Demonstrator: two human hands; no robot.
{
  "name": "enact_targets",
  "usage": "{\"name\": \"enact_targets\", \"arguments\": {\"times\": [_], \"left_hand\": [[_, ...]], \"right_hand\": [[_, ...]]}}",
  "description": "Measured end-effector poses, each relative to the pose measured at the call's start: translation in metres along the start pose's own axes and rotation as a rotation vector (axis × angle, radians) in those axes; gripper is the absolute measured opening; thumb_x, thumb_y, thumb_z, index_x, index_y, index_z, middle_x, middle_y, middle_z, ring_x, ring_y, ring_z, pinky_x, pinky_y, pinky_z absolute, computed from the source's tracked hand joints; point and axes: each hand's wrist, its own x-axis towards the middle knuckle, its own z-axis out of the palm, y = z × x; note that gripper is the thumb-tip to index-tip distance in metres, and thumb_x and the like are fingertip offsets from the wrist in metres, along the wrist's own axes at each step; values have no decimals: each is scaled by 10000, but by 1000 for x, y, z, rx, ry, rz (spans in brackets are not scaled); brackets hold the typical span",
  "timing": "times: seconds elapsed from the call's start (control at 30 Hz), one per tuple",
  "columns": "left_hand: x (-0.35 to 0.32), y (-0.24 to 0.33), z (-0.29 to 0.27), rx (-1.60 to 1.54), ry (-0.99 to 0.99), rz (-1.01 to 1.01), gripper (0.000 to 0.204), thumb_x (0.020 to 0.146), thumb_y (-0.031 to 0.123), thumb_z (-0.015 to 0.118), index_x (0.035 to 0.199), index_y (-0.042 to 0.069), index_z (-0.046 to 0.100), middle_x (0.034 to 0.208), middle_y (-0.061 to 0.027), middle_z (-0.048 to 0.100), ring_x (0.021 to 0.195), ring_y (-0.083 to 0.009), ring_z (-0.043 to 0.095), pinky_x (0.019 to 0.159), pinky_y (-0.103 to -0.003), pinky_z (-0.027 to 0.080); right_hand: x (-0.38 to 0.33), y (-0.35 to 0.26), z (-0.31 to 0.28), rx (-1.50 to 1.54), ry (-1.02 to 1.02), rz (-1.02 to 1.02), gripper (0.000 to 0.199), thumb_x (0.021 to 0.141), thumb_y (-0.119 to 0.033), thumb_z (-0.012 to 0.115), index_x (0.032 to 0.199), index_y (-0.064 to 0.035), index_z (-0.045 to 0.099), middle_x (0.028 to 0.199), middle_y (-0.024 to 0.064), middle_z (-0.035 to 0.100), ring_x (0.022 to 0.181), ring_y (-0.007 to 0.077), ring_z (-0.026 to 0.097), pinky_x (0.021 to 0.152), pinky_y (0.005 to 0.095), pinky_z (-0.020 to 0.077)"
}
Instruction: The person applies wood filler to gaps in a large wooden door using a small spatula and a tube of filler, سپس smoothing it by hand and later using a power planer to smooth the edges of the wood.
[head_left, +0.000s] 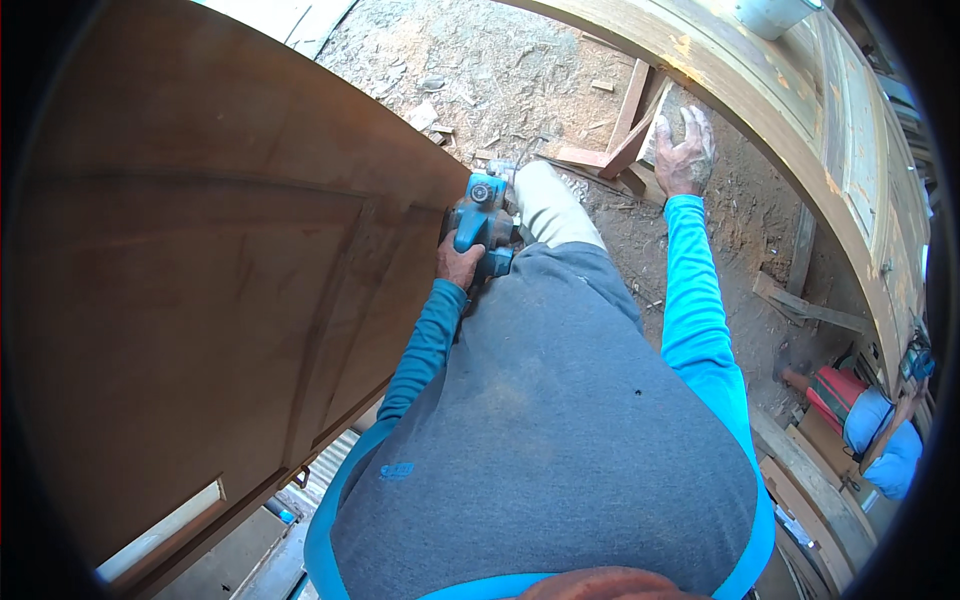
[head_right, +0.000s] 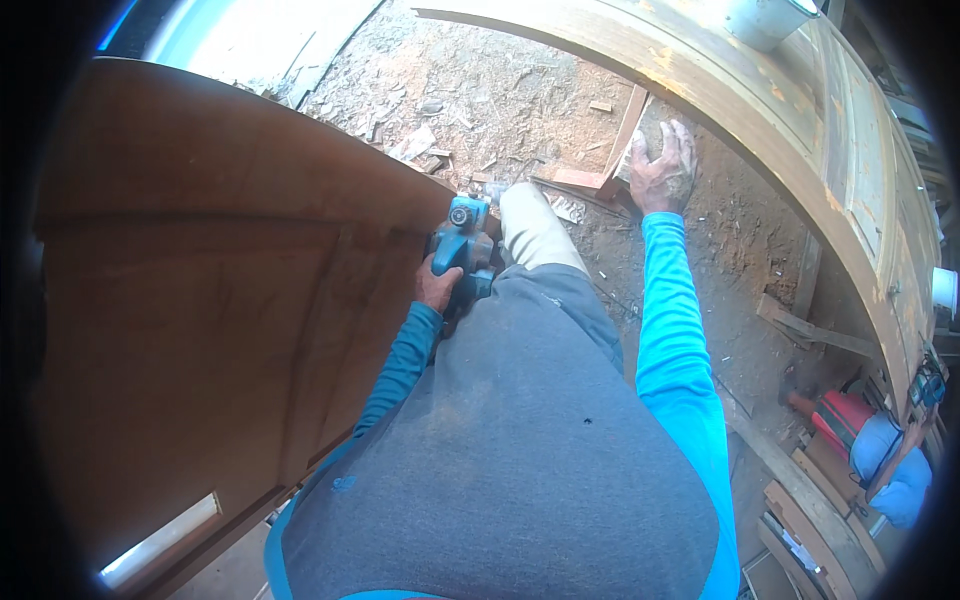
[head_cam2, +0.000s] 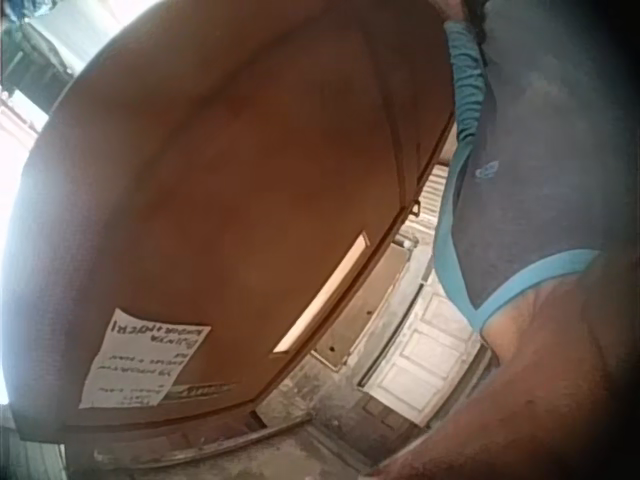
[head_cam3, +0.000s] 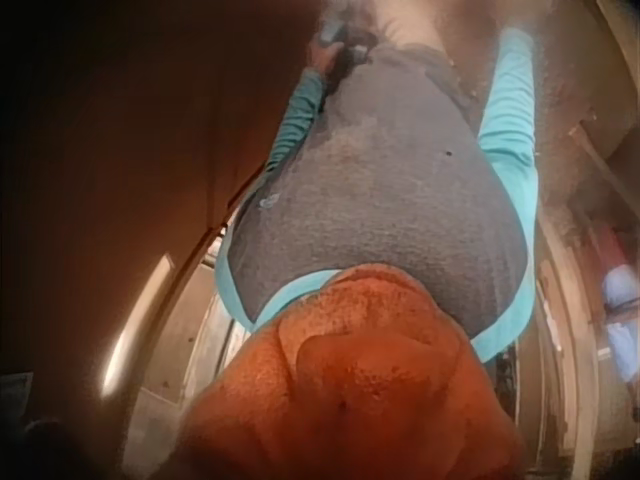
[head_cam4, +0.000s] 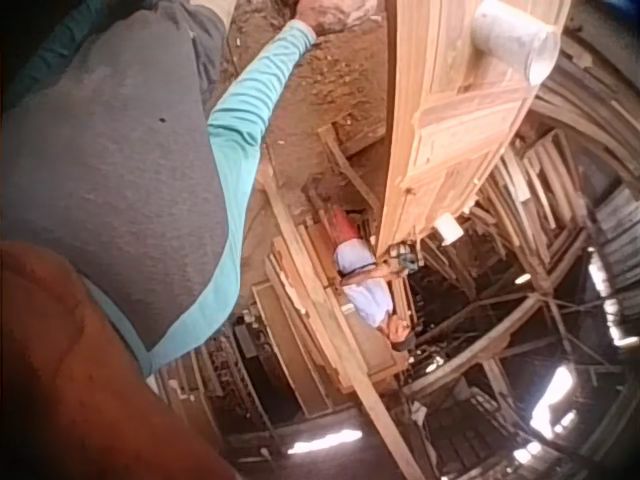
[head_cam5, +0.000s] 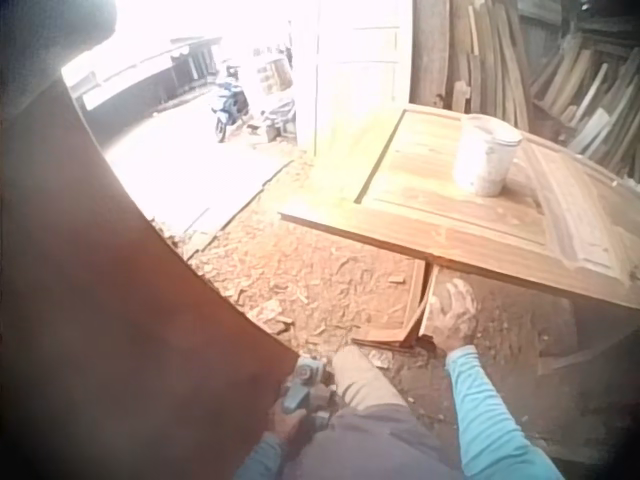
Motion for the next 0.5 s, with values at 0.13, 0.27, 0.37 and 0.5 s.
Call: {"name": "enact_targets", "arguments": {"times": [0.13,0.27,0.37,0.5], "left_hand": [[-10,-5,4,-57,6,-30,579,773,279,781,1267,-2,671,1077,-195,730,1003,-325,706,928,-425,553],[-17,-17,5,-64,-26,-88,597,773,291,784,1277,-4,662,1094,-201,725,1004,-343,704,930,-440,548],[-25,-20,4,-37,-11,-92,617,773,294,785,1293,-8,651,1111,-212,724,1024,-348,701,940,-446,543],[-20,-24,-4,-46,-9,-100,624,772,292,784,1302,-9,650,1136,-220,723,1054,-356,700,957,-441,543]], "right_hand": [[0,0,0,-6,-10,-12,498,939,-392,721,1288,-40,683,1416,163,620,1346,351,557,1146,500,418],[2,3,-4,4,-30,-17,501,938,-399,720,1287,-42,683,1414,164,622,1334,359,565,1139,503,424],[-3,13,0,11,-25,-32,486,934,-380,723,1284,-46,684,1405,162,627,1324,358,574,1129,501,432],[-2,6,1,32,-19,-27,464,934,-351,723,1283,-47,685,1411,164,626,1330,358,571,1132,507,429]]}}
